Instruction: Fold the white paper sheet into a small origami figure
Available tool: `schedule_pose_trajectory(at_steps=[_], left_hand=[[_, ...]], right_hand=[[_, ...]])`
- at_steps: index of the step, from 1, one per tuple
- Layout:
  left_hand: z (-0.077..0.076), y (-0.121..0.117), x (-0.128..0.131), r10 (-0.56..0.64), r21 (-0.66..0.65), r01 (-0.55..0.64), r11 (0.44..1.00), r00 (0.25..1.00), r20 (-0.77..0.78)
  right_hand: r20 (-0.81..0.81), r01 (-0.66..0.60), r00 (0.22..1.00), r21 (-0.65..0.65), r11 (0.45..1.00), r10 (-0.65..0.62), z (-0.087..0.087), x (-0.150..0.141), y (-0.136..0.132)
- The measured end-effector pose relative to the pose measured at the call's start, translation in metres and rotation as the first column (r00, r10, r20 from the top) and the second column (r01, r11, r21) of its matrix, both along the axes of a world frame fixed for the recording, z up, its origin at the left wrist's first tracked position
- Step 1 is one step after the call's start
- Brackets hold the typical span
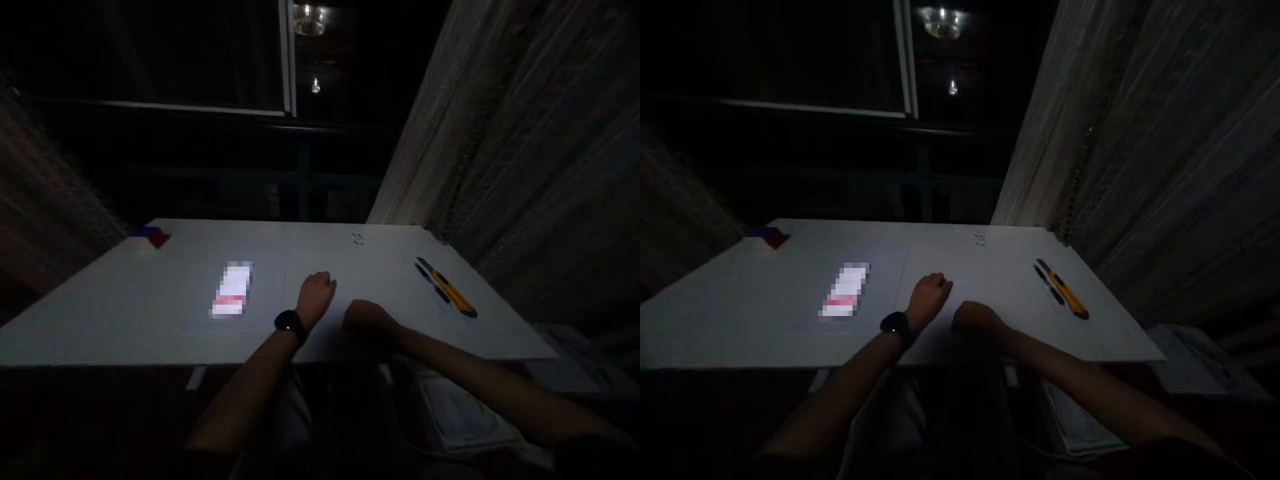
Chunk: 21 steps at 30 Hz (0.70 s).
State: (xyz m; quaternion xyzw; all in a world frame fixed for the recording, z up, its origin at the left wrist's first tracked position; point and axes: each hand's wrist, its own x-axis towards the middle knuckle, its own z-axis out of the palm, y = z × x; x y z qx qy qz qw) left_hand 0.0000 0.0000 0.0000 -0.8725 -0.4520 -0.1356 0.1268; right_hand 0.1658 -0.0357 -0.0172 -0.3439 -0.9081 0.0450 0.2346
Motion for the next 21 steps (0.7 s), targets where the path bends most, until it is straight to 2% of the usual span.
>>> schedule_pose_trajectory(at_steps=[2, 4, 5, 7, 10, 13, 16, 21], left_hand=[[0.001, 0.000, 0.000, 0.004, -0.020, -0.004, 1.000, 1.000, 0.005], [0.002, 0.000, 0.000, 0.005, -0.031, -0.005, 1.000, 1.000, 0.007], [0.002, 0.001, 0.000, 0.005, -0.034, -0.005, 0.999, 1.000, 0.006], [0.001, 0.002, 0.000, 0.002, -0.029, -0.001, 1.000, 1.000, 0.007], [-0.001, 0.002, -0.001, -0.003, -0.010, 0.003, 1.000, 1.000, 0.015], [-0.001, 0.002, -0.001, 0.001, 0.001, -0.001, 1.000, 1.000, 0.024], [0.000, 0.001, -0.001, -0.004, -0.014, 0.005, 1.000, 1.000, 0.031], [0.001, 0.000, -0.001, 0.007, -0.041, -0.005, 0.999, 0.999, 0.041]], right_hand=[[-0.100, 0.192, 0.977, 0.047, 0.980, -0.187, 0.015, 0.017, 0.020], [-0.113, 0.385, 0.920, 0.100, 0.917, -0.374, 0.023, 0.031, 0.041], [-0.093, 0.449, 0.893, 0.129, 0.884, -0.440, 0.024, 0.037, 0.051], [-0.015, 0.499, 0.864, 0.170, 0.850, -0.504, 0.020, 0.045, 0.070], [0.063, 0.491, 0.859, 0.179, 0.852, -0.508, 0.009, 0.049, 0.086], [0.059, 0.502, 0.852, 0.189, 0.844, -0.520, 0.004, 0.049, 0.084], [0.073, 0.497, 0.852, 0.198, 0.845, -0.518, 0.006, 0.047, 0.077], [0.211, 0.413, 0.866, 0.211, 0.886, -0.453, 0.013, 0.044, 0.072]])
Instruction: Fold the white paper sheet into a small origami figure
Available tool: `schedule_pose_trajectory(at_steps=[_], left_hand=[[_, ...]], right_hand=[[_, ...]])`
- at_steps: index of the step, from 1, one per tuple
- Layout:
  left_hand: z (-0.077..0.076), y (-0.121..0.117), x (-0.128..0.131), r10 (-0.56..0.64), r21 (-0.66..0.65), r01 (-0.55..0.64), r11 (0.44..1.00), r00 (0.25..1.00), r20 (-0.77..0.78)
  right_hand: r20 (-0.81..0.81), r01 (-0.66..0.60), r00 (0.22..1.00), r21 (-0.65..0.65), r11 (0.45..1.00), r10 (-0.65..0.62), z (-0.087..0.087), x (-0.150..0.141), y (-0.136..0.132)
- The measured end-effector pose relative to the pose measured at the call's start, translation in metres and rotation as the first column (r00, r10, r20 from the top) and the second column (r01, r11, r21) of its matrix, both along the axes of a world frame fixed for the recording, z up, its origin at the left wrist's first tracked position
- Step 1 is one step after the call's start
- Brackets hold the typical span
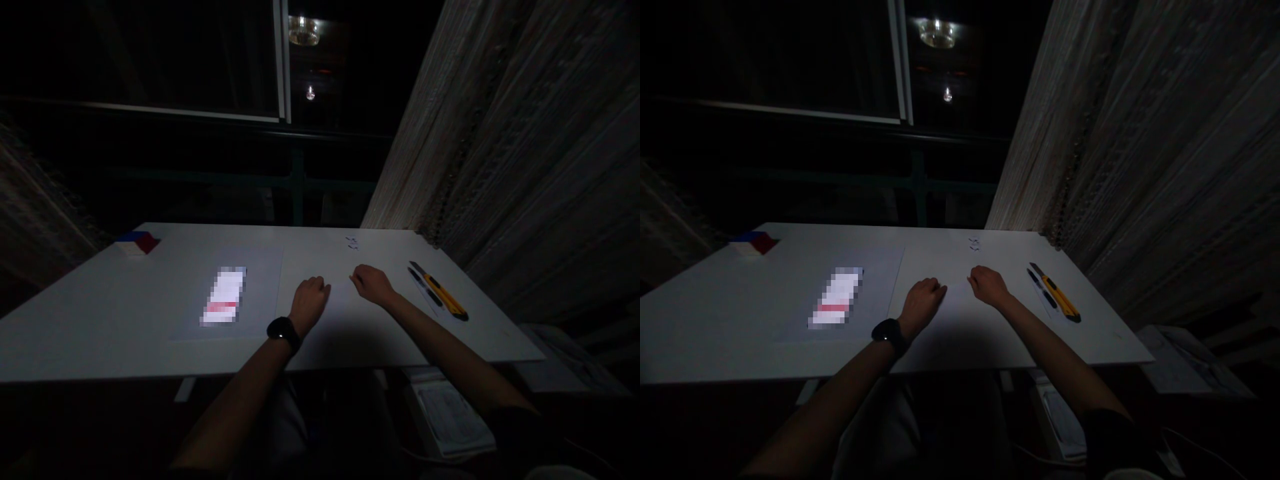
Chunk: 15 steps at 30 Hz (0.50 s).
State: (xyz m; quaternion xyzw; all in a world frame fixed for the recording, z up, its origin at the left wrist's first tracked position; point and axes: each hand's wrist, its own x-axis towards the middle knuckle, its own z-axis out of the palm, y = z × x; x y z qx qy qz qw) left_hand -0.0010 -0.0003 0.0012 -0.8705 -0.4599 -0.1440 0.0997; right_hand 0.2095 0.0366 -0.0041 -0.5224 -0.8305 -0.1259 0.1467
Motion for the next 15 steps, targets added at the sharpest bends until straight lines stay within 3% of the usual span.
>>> schedule_pose_trajectory(at_steps=[9, 15], left_hand=[[0.001, 0.001, 0.000, 0.003, -0.025, -0.003, 1.000, 1.000, 0.003], [0.002, 0.001, 0.001, 0.012, -0.016, -0.012, 1.000, 1.000, 0.001]], right_hand=[[0.249, -0.059, 0.965, -0.075, 0.995, 0.076, 0.016, -0.006, 0.000], [0.341, -0.180, 0.916, -0.118, 0.977, 0.210, 0.019, -0.016, -0.014]])
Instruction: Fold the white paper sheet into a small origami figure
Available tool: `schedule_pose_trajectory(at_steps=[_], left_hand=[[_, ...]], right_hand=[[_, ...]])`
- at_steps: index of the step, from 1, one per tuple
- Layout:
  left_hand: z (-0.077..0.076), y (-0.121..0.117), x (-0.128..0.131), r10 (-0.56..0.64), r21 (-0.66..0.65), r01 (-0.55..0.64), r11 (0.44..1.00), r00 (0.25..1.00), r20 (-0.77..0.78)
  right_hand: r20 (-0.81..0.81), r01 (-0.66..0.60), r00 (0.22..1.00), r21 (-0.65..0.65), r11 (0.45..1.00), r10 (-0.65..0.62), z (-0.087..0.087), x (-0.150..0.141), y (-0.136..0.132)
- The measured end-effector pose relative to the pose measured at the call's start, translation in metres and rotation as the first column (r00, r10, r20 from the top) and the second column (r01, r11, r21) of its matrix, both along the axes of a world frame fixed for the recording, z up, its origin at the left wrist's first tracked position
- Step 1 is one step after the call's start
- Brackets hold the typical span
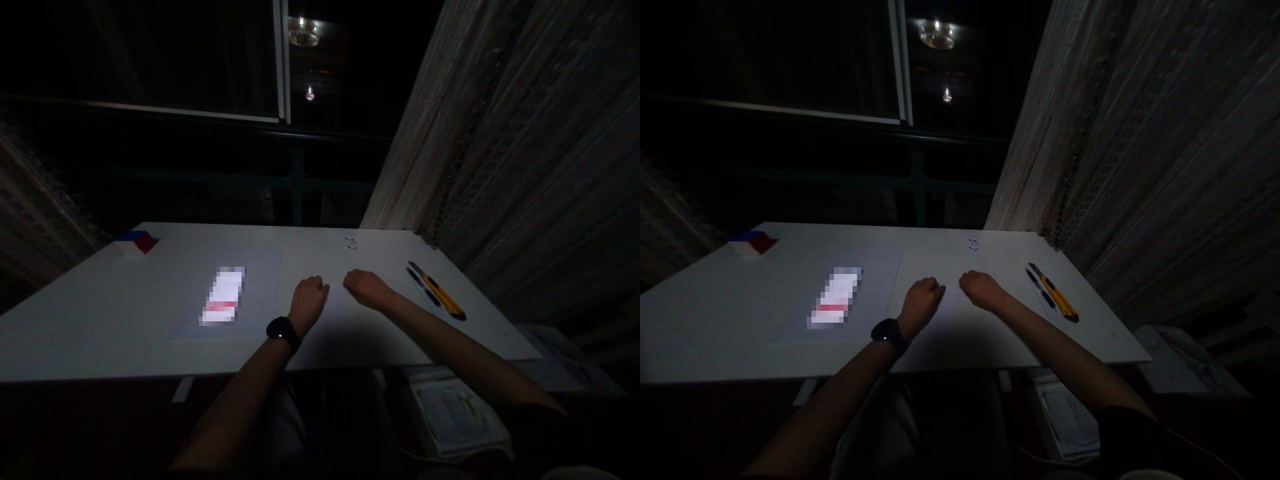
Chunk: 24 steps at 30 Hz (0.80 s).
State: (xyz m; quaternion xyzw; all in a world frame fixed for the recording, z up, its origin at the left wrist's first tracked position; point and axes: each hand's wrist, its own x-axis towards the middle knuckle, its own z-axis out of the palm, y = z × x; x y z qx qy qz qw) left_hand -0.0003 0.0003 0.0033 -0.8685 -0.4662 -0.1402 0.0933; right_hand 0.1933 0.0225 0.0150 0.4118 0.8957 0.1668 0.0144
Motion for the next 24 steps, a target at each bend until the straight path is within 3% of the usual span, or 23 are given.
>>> schedule_pose_trajectory(at_steps=[11, 19, 24], left_hand=[[0.002, -0.001, -0.001, -0.010, -0.013, 0.010, 1.000, 1.000, 0.007], [0.006, 0.000, -0.002, -0.016, -0.027, 0.015, 1.000, 1.000, -0.016], [0.004, 0.001, -0.003, -0.049, 0.005, 0.049, 0.999, 0.998, -0.040]], right_hand=[[0.016, -0.237, 0.971, -0.111, 0.965, 0.240, -0.007, -0.024, -0.045], [0.073, -0.289, 0.949, -0.195, 0.937, 0.307, -0.014, -0.035, -0.063], [-0.015, -0.358, 0.932, -0.189, 0.914, 0.362, -0.028, -0.036, -0.071]])
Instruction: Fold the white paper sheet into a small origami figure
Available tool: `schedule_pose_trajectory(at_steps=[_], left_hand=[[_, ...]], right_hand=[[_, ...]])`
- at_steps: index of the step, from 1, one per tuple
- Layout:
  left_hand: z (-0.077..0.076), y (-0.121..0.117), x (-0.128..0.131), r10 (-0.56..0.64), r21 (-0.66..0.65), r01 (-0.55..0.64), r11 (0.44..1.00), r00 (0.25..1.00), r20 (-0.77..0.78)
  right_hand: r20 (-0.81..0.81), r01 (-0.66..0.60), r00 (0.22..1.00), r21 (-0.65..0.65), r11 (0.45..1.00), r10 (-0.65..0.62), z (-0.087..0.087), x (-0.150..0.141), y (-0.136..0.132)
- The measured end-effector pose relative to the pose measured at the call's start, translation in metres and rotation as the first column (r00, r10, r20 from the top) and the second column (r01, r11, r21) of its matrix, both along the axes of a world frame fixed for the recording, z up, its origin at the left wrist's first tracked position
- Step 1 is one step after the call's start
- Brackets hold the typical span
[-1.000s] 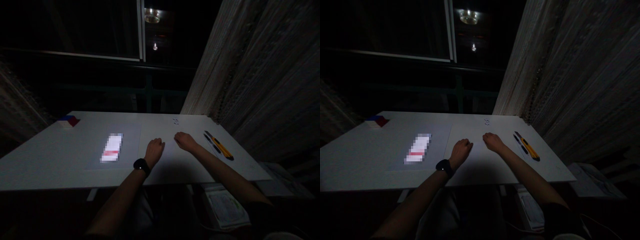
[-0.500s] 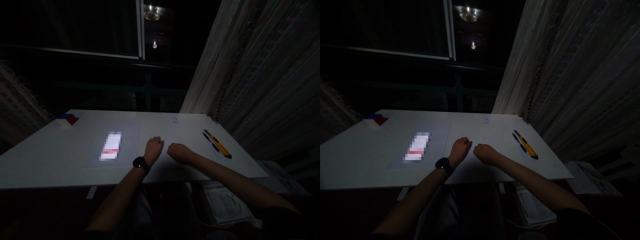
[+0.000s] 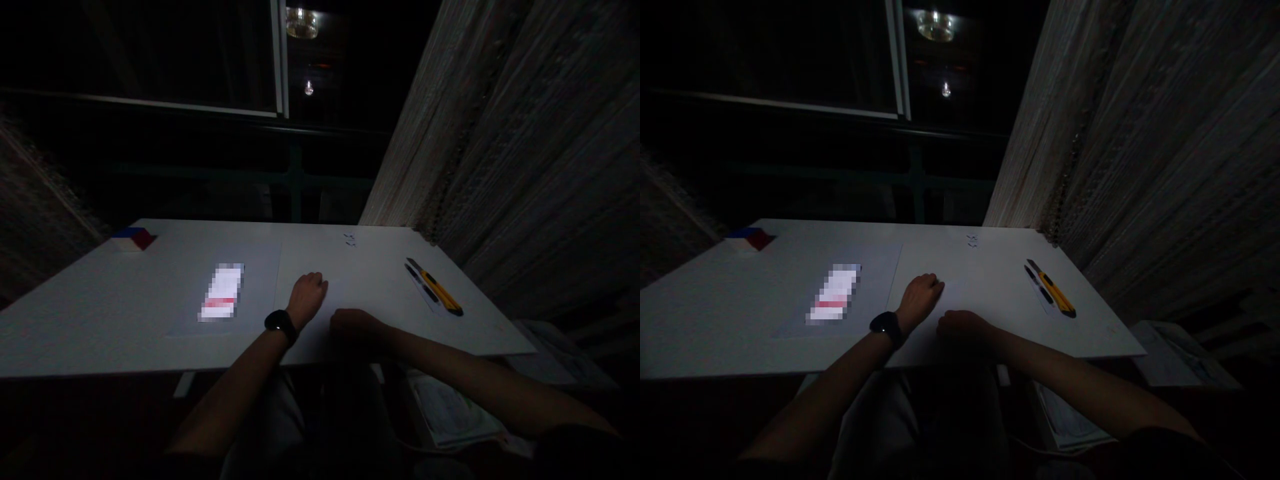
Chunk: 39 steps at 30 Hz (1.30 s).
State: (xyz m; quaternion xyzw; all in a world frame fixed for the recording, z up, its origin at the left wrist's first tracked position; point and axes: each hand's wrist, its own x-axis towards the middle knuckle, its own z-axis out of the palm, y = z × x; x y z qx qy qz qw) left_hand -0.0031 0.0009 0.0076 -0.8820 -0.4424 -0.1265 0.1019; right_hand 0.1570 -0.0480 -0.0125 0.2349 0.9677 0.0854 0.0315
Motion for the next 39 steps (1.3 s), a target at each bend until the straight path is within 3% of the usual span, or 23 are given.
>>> schedule_pose_trajectory(at_steps=[4, 7, 9, 11, 13, 17, 21, 25, 35, 39], left_hand=[[-0.002, 0.000, 0.000, -0.001, 0.017, 0.001, 1.000, 1.000, 0.006], [-0.003, 0.000, 0.001, 0.016, 0.010, -0.016, 1.000, 0.999, 0.030], [-0.003, -0.001, 0.002, 0.027, -0.005, -0.027, 1.000, 0.999, 0.035], [-0.004, -0.001, 0.003, 0.033, -0.012, -0.033, 0.999, 0.999, 0.035], [-0.004, 0.000, 0.003, 0.031, -0.019, -0.030, 0.999, 0.999, 0.044], [-0.004, 0.000, 0.003, 0.036, -0.056, -0.031, 0.998, 0.996, 0.077], [-0.003, 0.000, 0.003, 0.036, -0.078, -0.030, 0.997, 0.995, 0.088], [-0.002, -0.001, 0.003, 0.032, -0.054, -0.029, 0.998, 0.997, 0.072], [-0.002, -0.002, 0.003, 0.045, -0.075, -0.040, 0.996, 0.997, 0.067], [-0.003, -0.002, 0.003, 0.041, -0.048, -0.038, 0.998, 0.998, 0.051]], right_hand=[[-0.047, 0.007, 0.999, -0.004, 1.000, -0.008, -0.003, 0.003, 0.004], [-0.224, 0.171, 0.960, 0.003, 0.985, -0.166, 0.006, 0.014, 0.022], [-0.381, 0.314, 0.879, 0.008, 0.949, -0.288, 0.013, 0.025, 0.040], [-0.428, 0.425, 0.820, 0.012, 0.905, -0.379, 0.017, 0.037, 0.060], [-0.410, 0.458, 0.814, 0.018, 0.889, -0.411, 0.017, 0.046, 0.075], [-0.365, 0.458, 0.833, 0.030, 0.889, -0.416, 0.012, 0.056, 0.089], [-0.326, 0.486, 0.834, 0.052, 0.872, -0.445, 0.013, 0.060, 0.091], [-0.264, 0.445, 0.874, 0.103, 0.890, -0.407, 0.016, 0.059, 0.090], [-0.223, 0.210, 0.956, 0.065, 0.976, -0.191, 0.010, 0.030, 0.042], [-0.105, 0.178, 0.980, 0.061, 0.982, -0.171, 0.003, 0.018, 0.026]])
